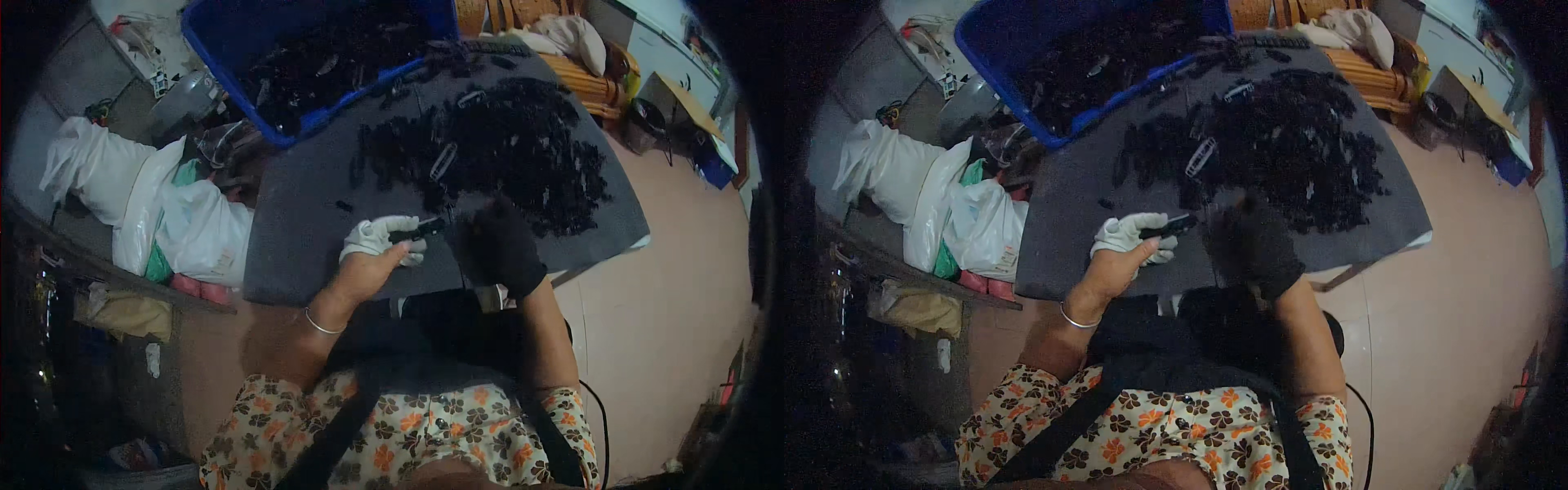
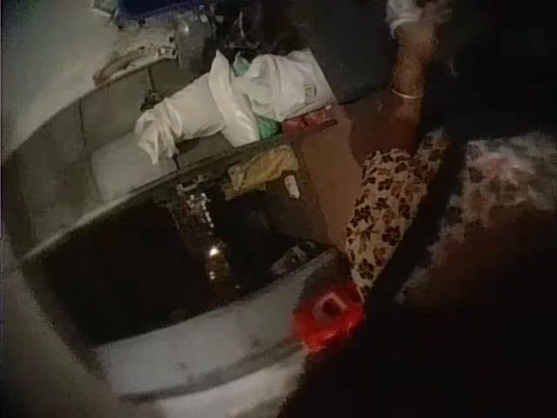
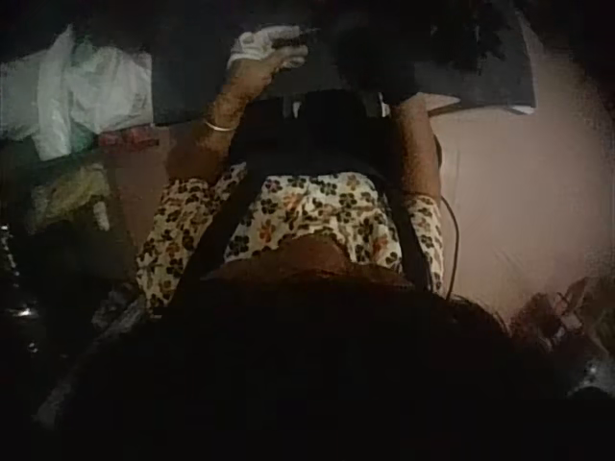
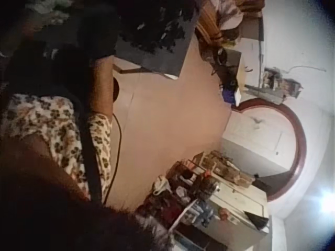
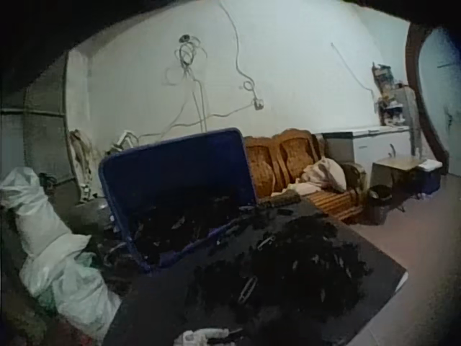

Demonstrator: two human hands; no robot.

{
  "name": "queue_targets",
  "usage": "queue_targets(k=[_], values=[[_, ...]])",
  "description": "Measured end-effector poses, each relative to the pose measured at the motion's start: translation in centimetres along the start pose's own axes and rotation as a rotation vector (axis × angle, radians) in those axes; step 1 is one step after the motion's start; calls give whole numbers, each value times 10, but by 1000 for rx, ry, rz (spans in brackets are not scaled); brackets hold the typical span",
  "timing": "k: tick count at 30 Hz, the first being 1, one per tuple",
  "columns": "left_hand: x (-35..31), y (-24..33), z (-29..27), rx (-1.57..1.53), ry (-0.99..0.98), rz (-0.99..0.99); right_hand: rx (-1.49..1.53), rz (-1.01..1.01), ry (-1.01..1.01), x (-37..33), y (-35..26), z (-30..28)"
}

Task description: Sorting small bundles of black material from a blue bin into bags or separate piles at a production workstation.

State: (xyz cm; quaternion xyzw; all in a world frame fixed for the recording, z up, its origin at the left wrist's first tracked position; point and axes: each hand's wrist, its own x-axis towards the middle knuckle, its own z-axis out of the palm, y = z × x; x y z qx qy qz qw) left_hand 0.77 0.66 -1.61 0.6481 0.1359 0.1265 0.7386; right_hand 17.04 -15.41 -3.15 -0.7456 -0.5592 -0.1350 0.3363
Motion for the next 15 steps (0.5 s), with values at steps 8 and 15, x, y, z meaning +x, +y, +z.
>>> queue_targets(k=[8, 15], values=[[2, 9, -2, 162, 154, 14, -131, 50, -14, 1, -7, -4], [6, 7, 4, 188, 195, 33, 794, 383, 162, -13, 5, 5]])
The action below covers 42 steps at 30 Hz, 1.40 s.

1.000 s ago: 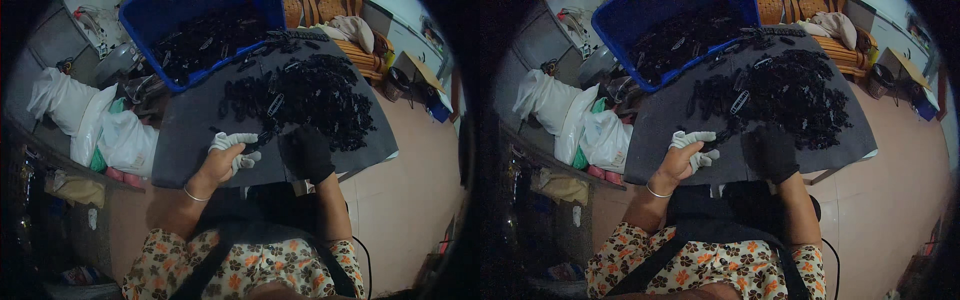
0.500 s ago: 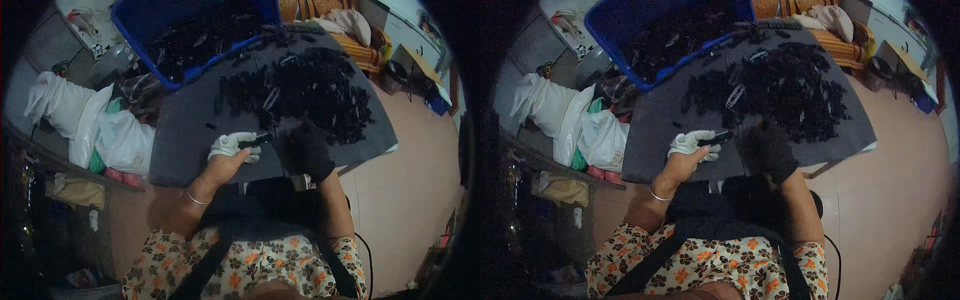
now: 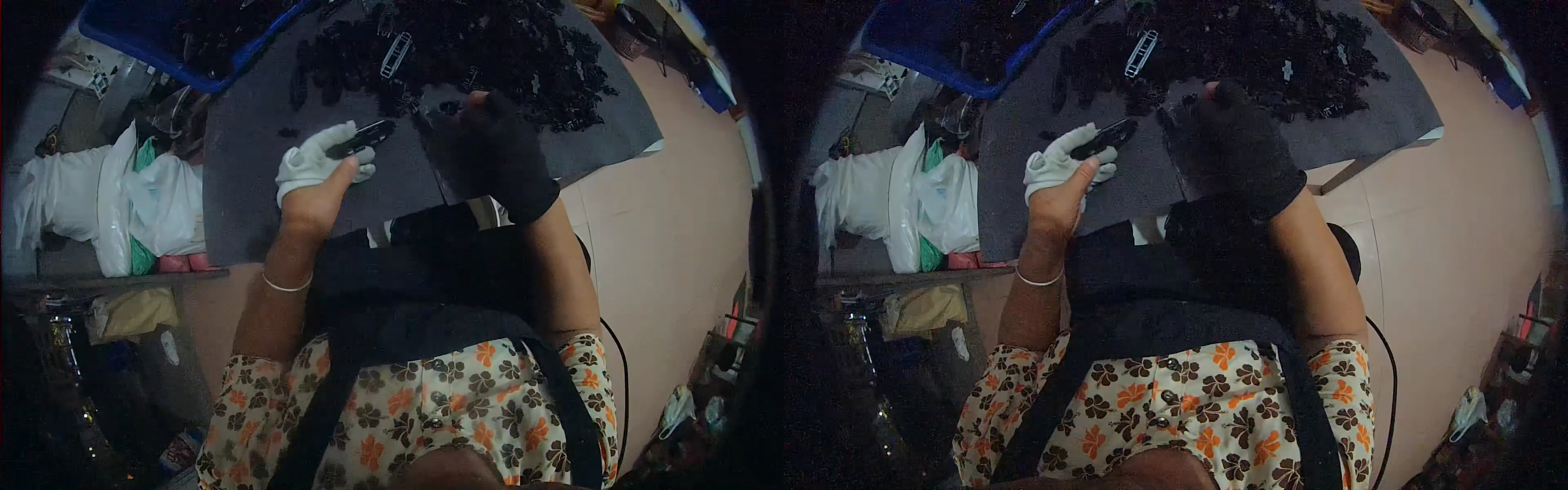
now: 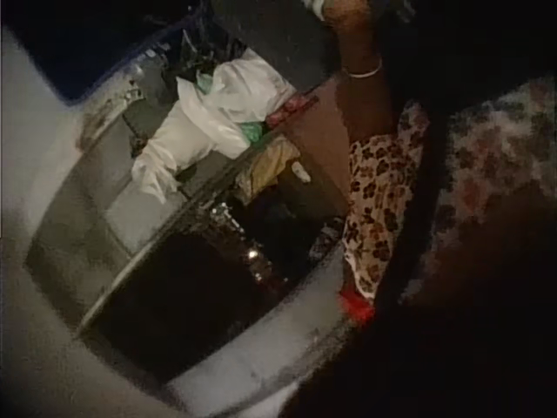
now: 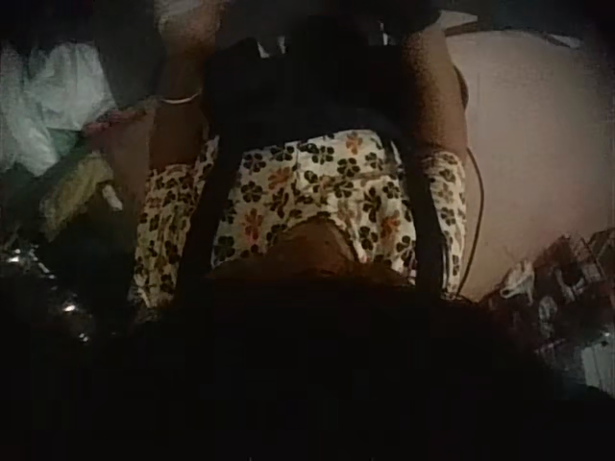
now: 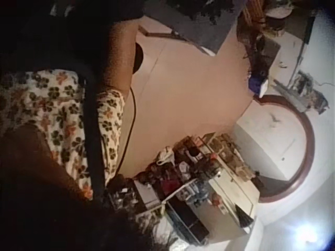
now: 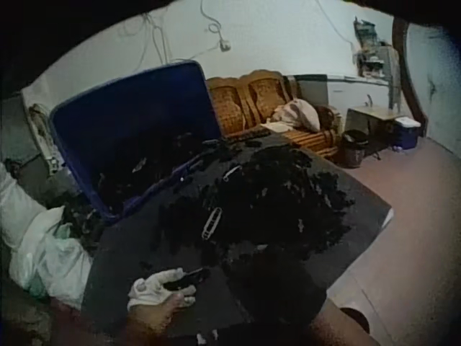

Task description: Sorting small bundles of black material from a blue bin into bags or separate piles at a production workstation.

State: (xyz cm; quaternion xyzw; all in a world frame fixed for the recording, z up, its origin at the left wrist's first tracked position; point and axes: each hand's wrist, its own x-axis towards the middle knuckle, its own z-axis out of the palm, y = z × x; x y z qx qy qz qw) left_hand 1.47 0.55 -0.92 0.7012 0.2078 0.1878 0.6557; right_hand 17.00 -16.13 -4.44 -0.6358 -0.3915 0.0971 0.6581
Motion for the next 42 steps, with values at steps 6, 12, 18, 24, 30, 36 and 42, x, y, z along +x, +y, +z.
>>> queue_targets(k=[6, 12, 18, 24, 30, 36, 42], values=[[-25, 20, 4, 162, -39, -5, -732, -436, 13, -1, -19, -5], [-31, 9, 1, 143, -117, -8, -442, -359, -123, -16, -44, 13], [-38, 17, 3, 170, -208, 41, -398, -456, -253, -24, -46, 32], [-37, 31, 5, 105, -196, -2, -481, -428, -280, -18, -42, 31], [-35, 30, 4, 40, -199, -66, -634, -433, -349, -16, -49, 26], [-36, 21, 2, -35, -145, -47, -733, -577, -301, -23, -57, 26], [-45, 24, 3, 205, -140, 101, -406, -372, -251, -23, -42, 36]])
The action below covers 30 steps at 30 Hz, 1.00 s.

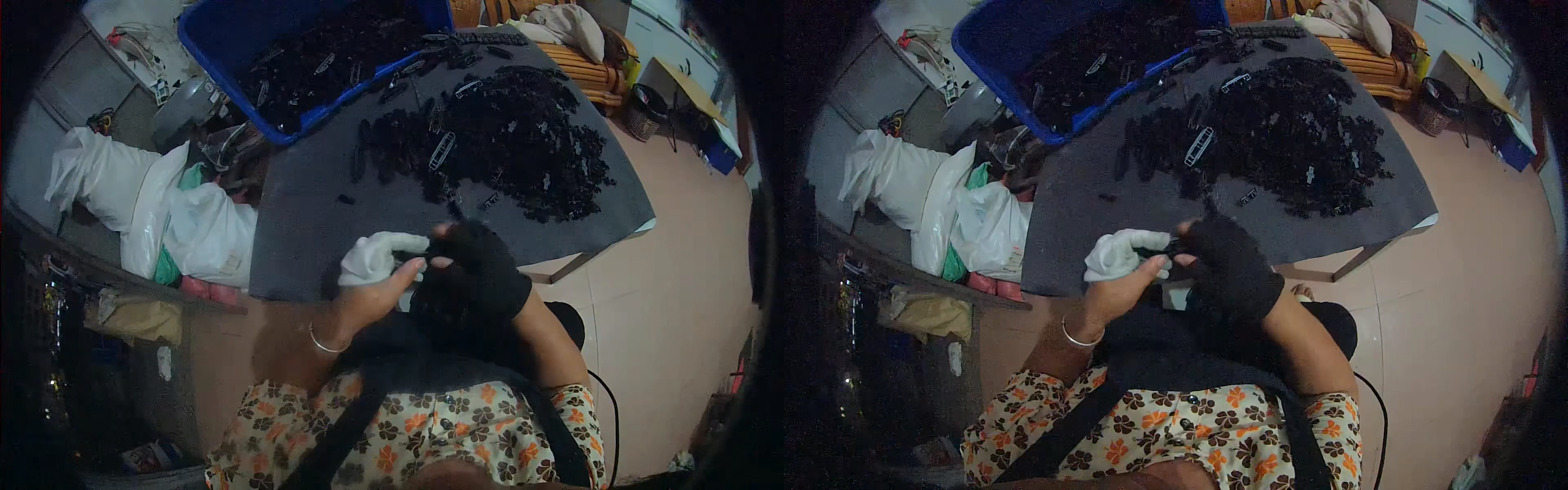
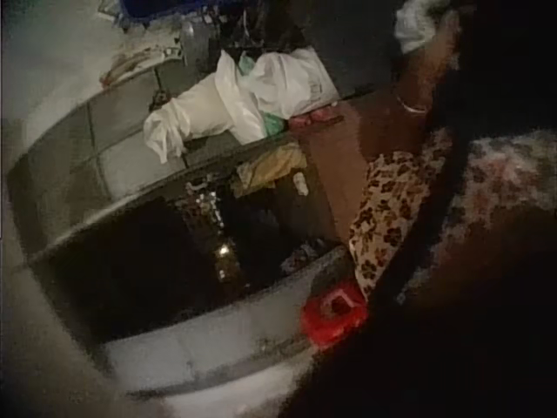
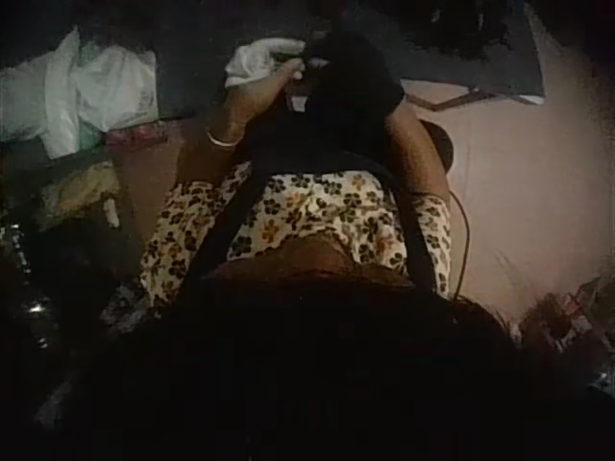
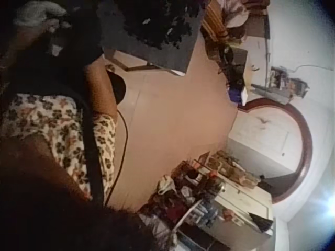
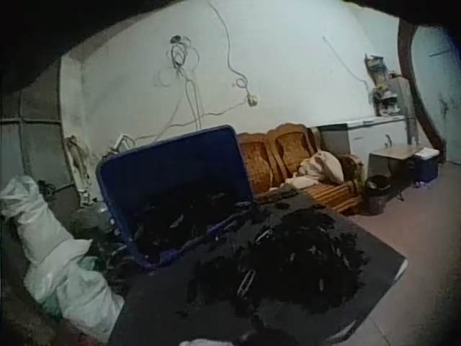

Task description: Sorting small bundles of black material from a blue bin into bags or separate piles at a production workstation.

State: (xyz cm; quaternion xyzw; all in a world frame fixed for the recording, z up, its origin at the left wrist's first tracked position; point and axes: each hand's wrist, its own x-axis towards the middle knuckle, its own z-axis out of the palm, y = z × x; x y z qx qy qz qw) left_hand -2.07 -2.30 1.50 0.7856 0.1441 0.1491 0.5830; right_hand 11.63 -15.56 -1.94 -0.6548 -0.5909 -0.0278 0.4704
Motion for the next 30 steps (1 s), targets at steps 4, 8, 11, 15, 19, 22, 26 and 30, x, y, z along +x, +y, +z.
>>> queue_targets(k=[4, 8, 11, 15, 19, 22, 26, 30], values=[[-5, 2, 5, 149, -30, 147, 111, 147, -222, 6, -11, -21], [-13, 14, -2, -7, -138, -4, 422, 360, -264, -6, -24, -31], [-26, -12, -8, 24, -374, -7, 156, 373, -553, -27, -20, -36], [-40, -90, 4, 855, -564, 208, 1, 196, -422, -52, -2, -6], [-37, -97, 36, 1369, -919, -170, 40, 193, -397, -70, -11, 49], [-64, -183, 37, 1087, -543, -852, 86, 118, -395, -92, -18, 89], [-84, -177, 9, 929, -594, -351, 83, 176, -358, -110, 31, 95], [-159, -166, -56, 711, -563, 167, 171, 151, -371, -107, 58, 122]])
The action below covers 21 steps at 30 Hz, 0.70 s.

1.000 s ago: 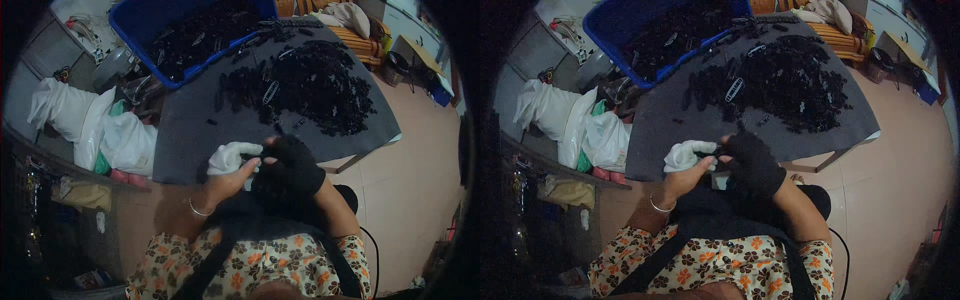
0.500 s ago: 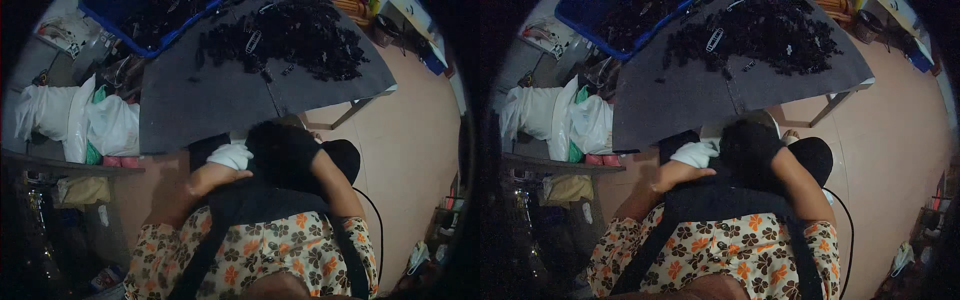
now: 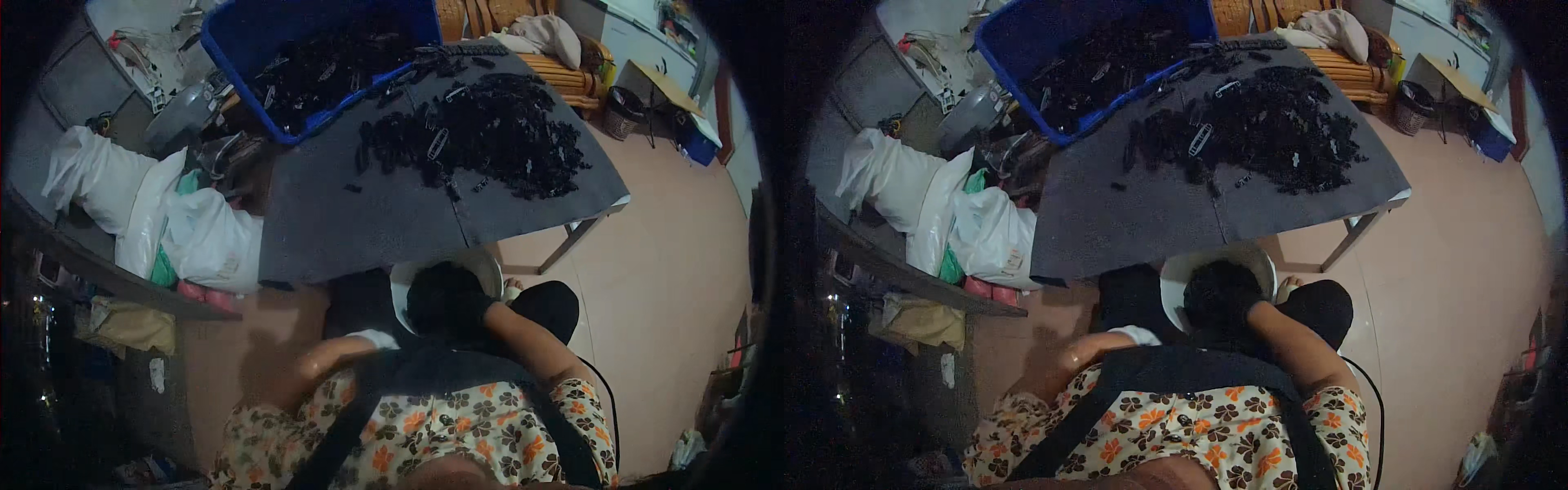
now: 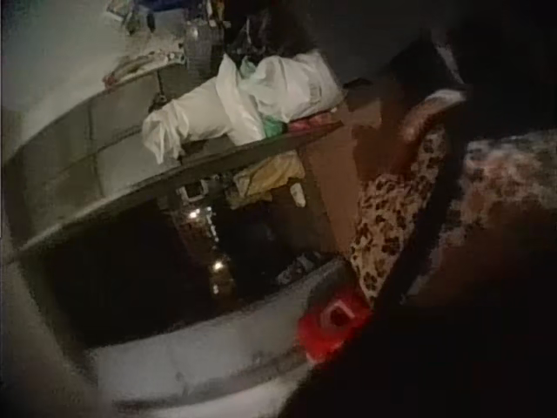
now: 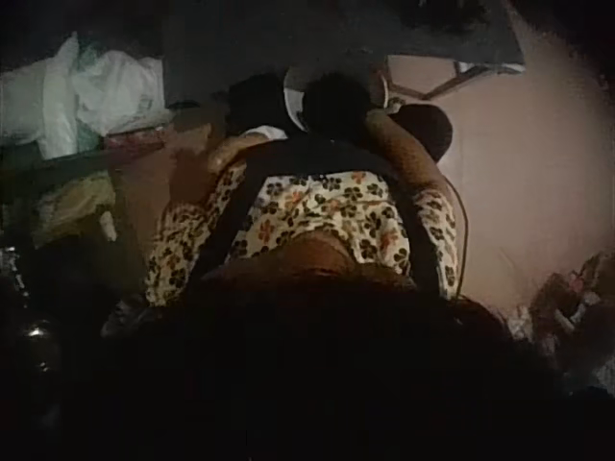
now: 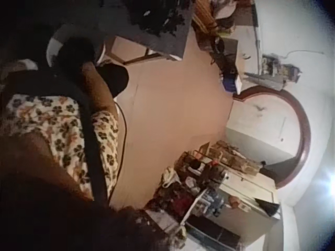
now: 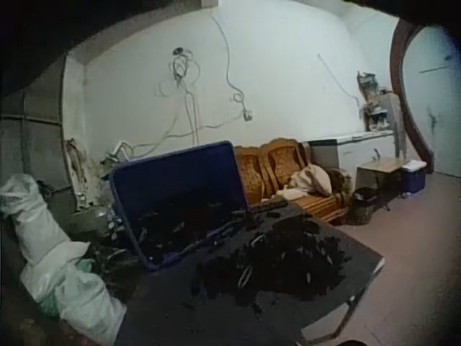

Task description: Sorting small bundles of black material from a blue bin into bags or separate piles at a production workstation.

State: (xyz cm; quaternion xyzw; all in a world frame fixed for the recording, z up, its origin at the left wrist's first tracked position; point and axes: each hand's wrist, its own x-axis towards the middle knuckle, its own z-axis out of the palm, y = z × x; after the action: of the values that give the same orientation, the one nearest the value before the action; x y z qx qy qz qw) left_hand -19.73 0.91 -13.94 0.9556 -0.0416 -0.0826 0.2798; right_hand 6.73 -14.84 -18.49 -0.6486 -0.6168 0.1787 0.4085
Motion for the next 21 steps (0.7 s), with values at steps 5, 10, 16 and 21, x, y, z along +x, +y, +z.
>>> queue_targets(k=[5, 10, 16, 21], values=[[2, -3, -46, 157, 74, 30, 80, 75, -139, -23, 30, 8], [-42, 0, -95, 431, 150, -302, -223, 123, -276, 8, -82, -69], [-9, 1, -147, 252, 514, -223, -683, -11, 279, 51, -101, -144], [154, 26, -192, 384, 722, -54, -706, 258, 300, 82, -81, -144]])
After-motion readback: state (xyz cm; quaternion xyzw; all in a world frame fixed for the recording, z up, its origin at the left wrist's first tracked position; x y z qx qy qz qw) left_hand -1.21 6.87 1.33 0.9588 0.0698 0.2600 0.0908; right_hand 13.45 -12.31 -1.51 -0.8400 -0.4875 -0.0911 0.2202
